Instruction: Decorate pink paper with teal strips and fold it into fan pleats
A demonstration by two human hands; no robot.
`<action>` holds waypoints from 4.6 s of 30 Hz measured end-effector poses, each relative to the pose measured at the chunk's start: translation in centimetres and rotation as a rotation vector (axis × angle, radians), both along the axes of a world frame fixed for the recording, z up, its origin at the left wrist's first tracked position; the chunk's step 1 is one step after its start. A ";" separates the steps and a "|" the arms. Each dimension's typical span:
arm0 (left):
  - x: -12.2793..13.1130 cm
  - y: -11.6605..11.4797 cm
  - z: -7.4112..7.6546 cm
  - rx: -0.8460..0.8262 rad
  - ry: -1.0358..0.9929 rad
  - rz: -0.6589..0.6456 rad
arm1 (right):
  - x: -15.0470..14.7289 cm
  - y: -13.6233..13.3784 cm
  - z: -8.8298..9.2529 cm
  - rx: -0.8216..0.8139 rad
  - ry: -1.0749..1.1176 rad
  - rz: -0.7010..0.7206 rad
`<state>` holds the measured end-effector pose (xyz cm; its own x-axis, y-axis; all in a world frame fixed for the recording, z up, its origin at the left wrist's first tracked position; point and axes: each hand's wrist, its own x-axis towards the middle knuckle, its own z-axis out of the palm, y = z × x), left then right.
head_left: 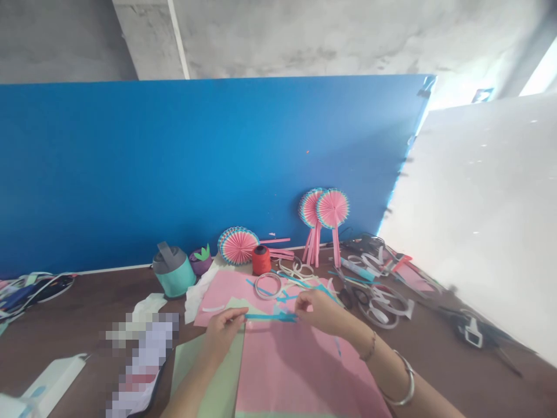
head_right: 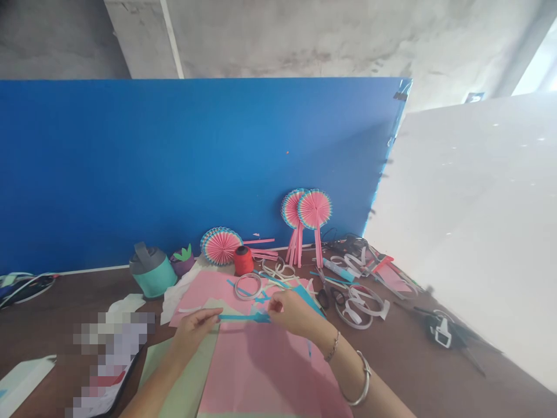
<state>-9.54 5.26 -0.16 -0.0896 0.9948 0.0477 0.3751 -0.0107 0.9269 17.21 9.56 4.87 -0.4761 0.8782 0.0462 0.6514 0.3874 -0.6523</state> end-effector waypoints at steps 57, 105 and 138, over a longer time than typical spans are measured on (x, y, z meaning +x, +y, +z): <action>2.6 -0.8 -0.5 0.057 0.910 0.085 | -0.2 -1.8 -4.2 0.133 -0.195 -0.100; 4.4 -1.3 -0.2 0.125 1.238 0.093 | -0.1 -1.9 -4.1 -0.059 0.098 -0.208; 4.2 -1.2 -1.0 0.169 1.248 0.105 | -1.0 -3.0 -3.1 0.027 -0.129 -0.252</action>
<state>-5.35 4.10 -1.16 0.0305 0.9589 0.2820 0.9976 -0.0117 -0.0680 16.22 6.58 1.82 -0.2464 0.9689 0.0242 0.8065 0.2188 -0.5492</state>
